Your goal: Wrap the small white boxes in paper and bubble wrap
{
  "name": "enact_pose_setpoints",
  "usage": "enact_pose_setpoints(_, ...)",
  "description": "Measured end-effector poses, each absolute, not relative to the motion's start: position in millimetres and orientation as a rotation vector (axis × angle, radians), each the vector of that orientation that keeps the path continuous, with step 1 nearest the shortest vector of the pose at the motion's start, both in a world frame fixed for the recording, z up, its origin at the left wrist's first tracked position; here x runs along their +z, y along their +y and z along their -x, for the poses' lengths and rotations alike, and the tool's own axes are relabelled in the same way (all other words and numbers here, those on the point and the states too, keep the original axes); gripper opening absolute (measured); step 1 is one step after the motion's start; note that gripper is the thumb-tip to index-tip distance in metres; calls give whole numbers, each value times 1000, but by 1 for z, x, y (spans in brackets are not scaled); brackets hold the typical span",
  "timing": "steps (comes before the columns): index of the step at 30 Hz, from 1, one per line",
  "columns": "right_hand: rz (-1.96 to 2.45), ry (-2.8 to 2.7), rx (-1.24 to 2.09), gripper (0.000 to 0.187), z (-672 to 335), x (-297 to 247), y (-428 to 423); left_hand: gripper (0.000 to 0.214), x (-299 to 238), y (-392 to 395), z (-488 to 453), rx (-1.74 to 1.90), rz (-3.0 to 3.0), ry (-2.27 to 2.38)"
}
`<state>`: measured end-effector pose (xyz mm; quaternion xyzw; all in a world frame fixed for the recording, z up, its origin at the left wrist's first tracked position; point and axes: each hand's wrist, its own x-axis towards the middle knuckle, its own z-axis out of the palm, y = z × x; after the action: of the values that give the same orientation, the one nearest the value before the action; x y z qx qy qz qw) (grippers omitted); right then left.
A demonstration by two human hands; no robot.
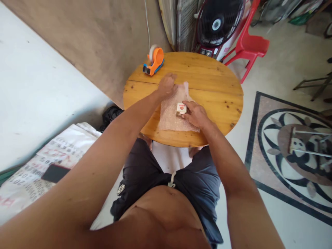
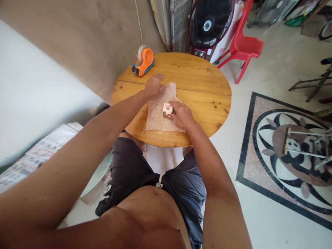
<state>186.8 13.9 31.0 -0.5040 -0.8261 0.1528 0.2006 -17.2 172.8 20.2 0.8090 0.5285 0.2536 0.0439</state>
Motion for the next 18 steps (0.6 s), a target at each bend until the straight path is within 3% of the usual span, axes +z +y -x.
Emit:
enact_pose_setpoints(4, 1437, -2288, 409, 64, -185, 32, 14, 34, 23, 120, 47, 1154, -2528, 1588)
enact_pose_setpoints(12, 1452, -2303, 387, 74, -184, 26, 16, 30, -3, 7, 52, 1014, -2651, 1068)
enact_pose_setpoints(18, 1554, -2306, 426, 88, -182, 30, 15, 66, 6, 24, 37, 852, -2656, 965)
